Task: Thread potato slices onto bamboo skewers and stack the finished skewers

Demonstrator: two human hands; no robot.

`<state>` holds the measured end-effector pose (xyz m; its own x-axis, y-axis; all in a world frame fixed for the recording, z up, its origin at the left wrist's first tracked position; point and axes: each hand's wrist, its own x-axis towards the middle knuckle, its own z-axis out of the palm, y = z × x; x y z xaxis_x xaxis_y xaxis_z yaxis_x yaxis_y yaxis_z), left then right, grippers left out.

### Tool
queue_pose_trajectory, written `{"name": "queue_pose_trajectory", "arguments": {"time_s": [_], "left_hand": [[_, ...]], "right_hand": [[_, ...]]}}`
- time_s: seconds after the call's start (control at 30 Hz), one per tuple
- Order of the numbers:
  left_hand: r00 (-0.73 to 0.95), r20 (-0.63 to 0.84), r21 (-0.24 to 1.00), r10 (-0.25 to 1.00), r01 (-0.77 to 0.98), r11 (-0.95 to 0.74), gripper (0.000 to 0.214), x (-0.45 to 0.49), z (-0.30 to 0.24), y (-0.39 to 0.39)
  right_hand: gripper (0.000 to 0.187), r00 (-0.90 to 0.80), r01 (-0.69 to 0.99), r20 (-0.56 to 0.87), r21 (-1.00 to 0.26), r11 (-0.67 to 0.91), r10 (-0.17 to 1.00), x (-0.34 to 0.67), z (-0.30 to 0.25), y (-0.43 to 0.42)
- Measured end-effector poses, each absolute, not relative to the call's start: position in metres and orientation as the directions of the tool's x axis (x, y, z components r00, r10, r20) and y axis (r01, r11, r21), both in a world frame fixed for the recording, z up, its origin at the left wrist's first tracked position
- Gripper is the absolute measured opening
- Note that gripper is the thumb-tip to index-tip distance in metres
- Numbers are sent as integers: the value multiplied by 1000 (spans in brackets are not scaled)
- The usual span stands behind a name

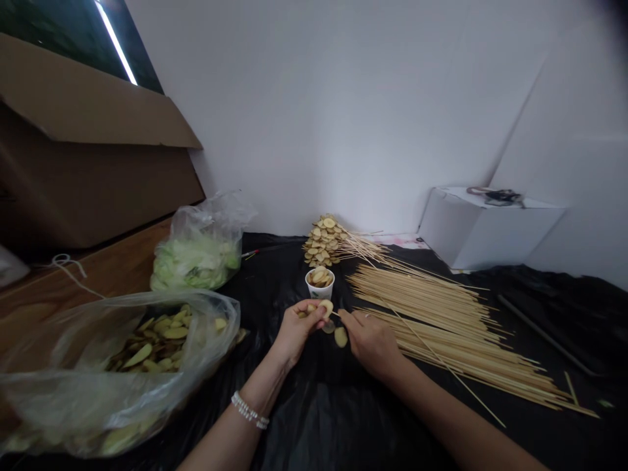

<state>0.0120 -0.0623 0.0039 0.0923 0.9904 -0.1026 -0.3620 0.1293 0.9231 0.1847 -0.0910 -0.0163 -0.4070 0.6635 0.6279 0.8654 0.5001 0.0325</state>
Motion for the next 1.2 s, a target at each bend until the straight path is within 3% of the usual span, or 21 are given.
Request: {"name": "queue_pose_trajectory", "arguments": {"time_s": [0.17, 0.43, 0.7, 1.2], "left_hand": [[65, -103, 901, 993, -416, 121, 38, 8, 7, -59], [123, -145, 897, 982, -402, 183, 34, 8, 0, -59], [129, -170, 893, 977, -398, 208, 37, 10, 0, -60], [188, -151, 910, 970, -358, 211, 35, 12, -3, -63]], "right_hand": [[23, -375, 862, 653, -16, 507, 658, 187, -10, -90], [23, -360, 859, 564, -111, 500, 743, 186, -17, -93], [27, -365, 836, 638, -96, 540, 678, 186, -14, -93], [26, -335, 869, 620, -89, 488, 709, 184, -13, -95]]}}
